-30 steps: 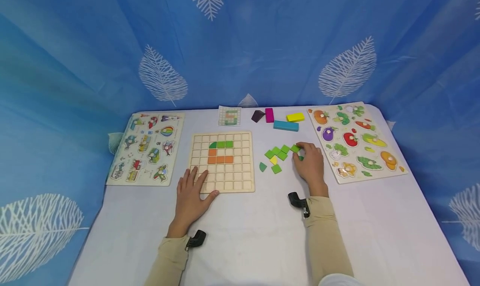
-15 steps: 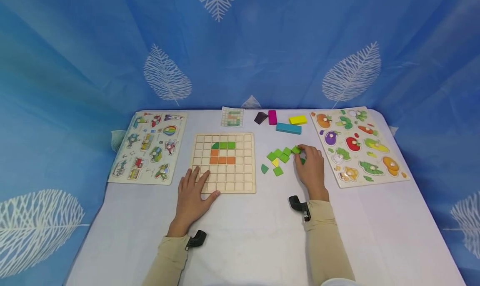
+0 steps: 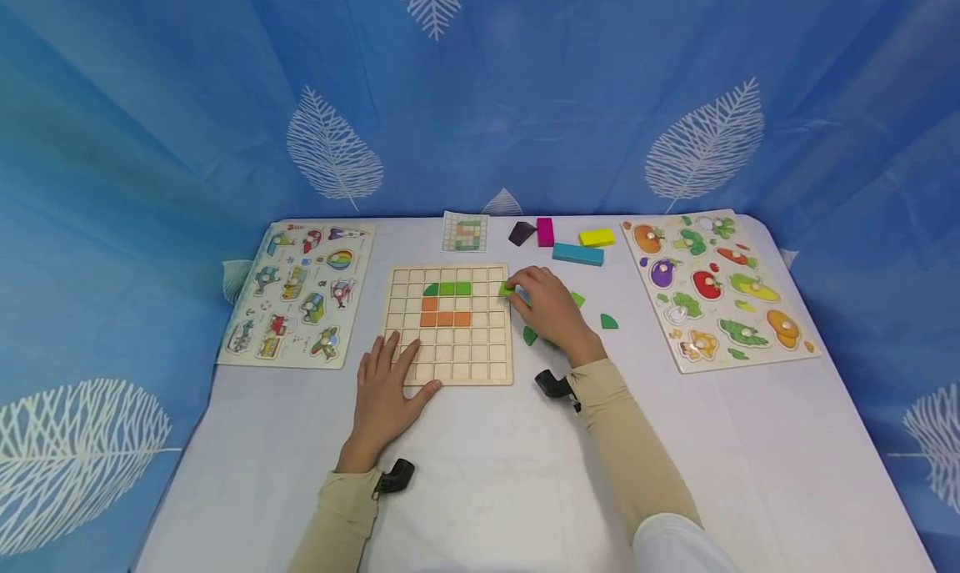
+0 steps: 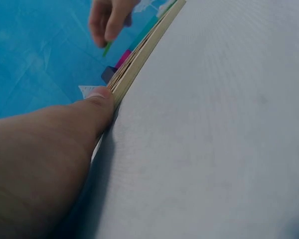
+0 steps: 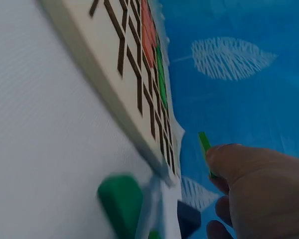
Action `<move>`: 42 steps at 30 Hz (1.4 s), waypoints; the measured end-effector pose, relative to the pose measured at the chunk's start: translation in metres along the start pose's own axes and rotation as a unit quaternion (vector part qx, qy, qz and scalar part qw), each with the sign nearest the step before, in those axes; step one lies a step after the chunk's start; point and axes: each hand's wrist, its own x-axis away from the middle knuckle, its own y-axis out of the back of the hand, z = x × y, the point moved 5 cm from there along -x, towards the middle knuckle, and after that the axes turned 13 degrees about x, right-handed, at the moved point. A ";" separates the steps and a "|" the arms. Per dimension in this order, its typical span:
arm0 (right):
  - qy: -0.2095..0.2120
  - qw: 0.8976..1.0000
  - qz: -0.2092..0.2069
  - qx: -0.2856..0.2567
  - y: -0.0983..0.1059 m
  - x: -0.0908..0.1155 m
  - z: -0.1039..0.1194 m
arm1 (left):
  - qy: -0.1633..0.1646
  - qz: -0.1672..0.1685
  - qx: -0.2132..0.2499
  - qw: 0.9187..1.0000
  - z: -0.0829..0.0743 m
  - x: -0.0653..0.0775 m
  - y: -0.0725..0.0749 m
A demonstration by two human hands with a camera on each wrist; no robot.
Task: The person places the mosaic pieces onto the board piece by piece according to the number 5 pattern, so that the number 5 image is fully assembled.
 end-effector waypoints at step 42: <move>-0.090 0.993 -0.062 -0.036 0.009 0.036 -0.028 | 0.017 0.015 0.001 1.000 0.002 0.000 -0.001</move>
